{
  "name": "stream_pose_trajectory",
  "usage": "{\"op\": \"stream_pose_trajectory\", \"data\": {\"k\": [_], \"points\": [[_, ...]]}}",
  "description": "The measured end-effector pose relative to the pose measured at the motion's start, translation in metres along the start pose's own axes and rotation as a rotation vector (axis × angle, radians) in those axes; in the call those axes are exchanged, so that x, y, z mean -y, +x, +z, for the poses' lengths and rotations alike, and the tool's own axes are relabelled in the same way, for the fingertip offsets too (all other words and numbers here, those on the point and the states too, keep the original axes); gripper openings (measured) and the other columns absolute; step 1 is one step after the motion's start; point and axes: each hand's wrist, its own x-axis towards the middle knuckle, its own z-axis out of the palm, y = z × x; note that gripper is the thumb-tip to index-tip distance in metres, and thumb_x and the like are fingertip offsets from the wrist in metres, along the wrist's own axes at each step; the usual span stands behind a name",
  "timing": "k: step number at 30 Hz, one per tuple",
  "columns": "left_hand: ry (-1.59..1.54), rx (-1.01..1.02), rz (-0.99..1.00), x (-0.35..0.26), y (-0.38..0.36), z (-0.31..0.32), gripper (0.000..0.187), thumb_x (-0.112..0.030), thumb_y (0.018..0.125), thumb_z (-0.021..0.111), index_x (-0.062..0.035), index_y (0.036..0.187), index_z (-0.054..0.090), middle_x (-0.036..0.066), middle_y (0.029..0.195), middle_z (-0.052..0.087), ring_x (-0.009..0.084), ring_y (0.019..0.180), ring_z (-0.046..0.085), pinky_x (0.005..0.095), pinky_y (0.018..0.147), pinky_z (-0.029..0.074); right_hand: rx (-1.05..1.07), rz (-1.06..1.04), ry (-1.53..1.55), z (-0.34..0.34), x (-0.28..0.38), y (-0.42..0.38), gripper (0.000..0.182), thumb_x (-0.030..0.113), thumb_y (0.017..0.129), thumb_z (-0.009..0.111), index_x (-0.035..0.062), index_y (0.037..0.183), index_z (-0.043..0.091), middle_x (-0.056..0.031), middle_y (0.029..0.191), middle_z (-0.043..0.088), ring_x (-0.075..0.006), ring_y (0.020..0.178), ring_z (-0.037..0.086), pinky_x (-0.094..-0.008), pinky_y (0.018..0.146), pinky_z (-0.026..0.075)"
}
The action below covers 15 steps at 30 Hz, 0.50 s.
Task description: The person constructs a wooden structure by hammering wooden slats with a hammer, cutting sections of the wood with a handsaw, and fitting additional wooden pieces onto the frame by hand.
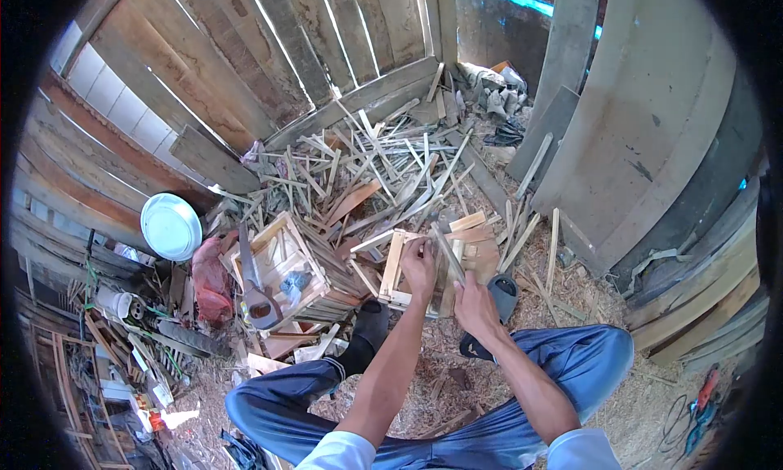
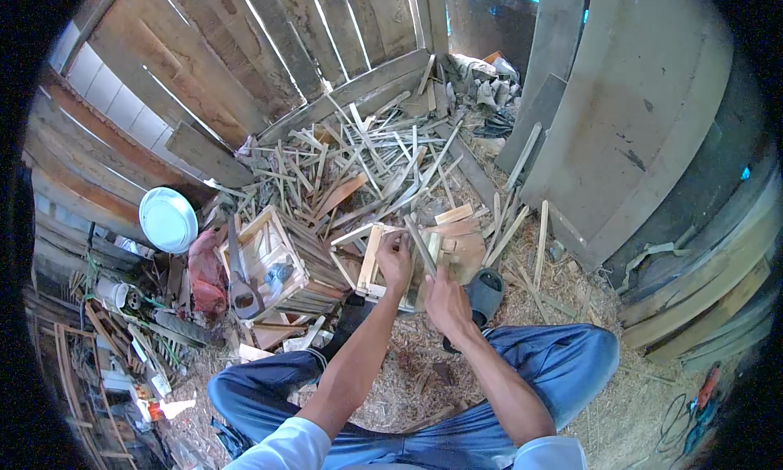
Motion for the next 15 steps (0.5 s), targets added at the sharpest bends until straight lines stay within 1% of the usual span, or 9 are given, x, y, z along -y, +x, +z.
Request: {"op": "stream_pose_trajectory", "data": {"k": [1, 3, 7, 10, 12, 13, 15], "points": [[0.0, -0.002, -0.004, 0.001, 0.001, 0.0, 0.015, -0.007, 0.087, 0.065, 0.0012, 0.097, 0.071, 0.015, 0.093, 0.068, 0.029, 0.081, 0.065, 0.0365, 0.073, 0.051, -0.026, -0.016, 0.022, -0.002, 0.002, 0.0, 0.031, 0.023, 0.099, 0.047, -0.0036, 0.115, 0.046, -0.0324, 0.078, 0.064, -0.0506, 0.075, 0.063, -0.0589, 0.067, 0.05], [0.099, -0.038, 0.152, 0.0, 0.003, 0.001, 0.015, -0.006, 0.087, 0.064, 0.0017, 0.097, 0.071, 0.016, 0.093, 0.068, 0.0296, 0.081, 0.065, 0.0359, 0.07, 0.051, -0.056, -0.017, 0.025, -0.002, 0.001, 0.002, 0.03, 0.023, 0.099, 0.047, -0.0036, 0.112, 0.046, -0.0323, 0.079, 0.064, -0.0507, 0.076, 0.063, -0.0585, 0.068, 0.05], [0.042, -0.03, 0.095, -0.006, 0.0, 0.002, 0.015, -0.006, 0.086, 0.064, 0.0018, 0.097, 0.071, 0.017, 0.093, 0.068, 0.031, 0.082, 0.066, 0.0376, 0.07, 0.051, -0.115, 0.009, 0.031, -0.001, -0.006, 0.009, 0.027, 0.022, 0.099, 0.047, -0.0039, 0.106, 0.047, -0.0321, 0.078, 0.063, -0.0506, 0.076, 0.063, -0.0577, 0.069, 0.051], [0.087, -0.044, 0.149, -0.01, 0.001, 0.003, 0.015, -0.007, 0.085, 0.064, 0.0019, 0.095, 0.071, 0.017, 0.094, 0.067, 0.0325, 0.082, 0.065, 0.0395, 0.07, 0.052, -0.086, 0.051, 0.033, -0.001, -0.01, 0.009, 0.027, 0.022, 0.099, 0.047, -0.0045, 0.106, 0.048, -0.032, 0.079, 0.064, -0.0505, 0.076, 0.063, -0.0574, 0.069, 0.051], [0.197, -0.044, 0.172, -0.012, -0.001, 0.003, 0.013, -0.007, 0.084, 0.065, 0.0006, 0.093, 0.071, 0.017, 0.093, 0.067, 0.0336, 0.081, 0.065, 0.041, 0.072, 0.051, -0.084, 0.045, 0.034, 0.0, -0.014, 0.009, 0.028, 0.022, 0.099, 0.049, -0.0052, 0.108, 0.048, -0.0327, 0.078, 0.063, -0.0504, 0.076, 0.063, -0.0573, 0.068, 0.05], [0.197, -0.043, 0.171, -0.012, -0.002, 0.004, 0.013, -0.007, 0.084, 0.065, 0.0006, 0.093, 0.071, 0.017, 0.093, 0.067, 0.0336, 0.081, 0.065, 0.041, 0.072, 0.051, -0.085, 0.035, 0.041, 0.0, -0.014, 0.01, 0.03, 0.022, 0.098, 0.05, -0.0059, 0.11, 0.048, -0.0335, 0.077, 0.063, -0.0504, 0.076, 0.063, -0.0571, 0.067, 0.05], [0.199, -0.036, 0.13, -0.015, -0.001, 0.004, 0.012, -0.008, 0.085, 0.064, -0.0009, 0.092, 0.07, 0.015, 0.092, 0.067, 0.0349, 0.081, 0.065, 0.0418, 0.073, 0.05, -0.071, 0.053, 0.023, -0.003, -0.01, 0.008, 0.03, 0.021, 0.098, 0.05, -0.0057, 0.11, 0.048, -0.0331, 0.077, 0.063, -0.0502, 0.076, 0.063, -0.0569, 0.067, 0.049]]}}
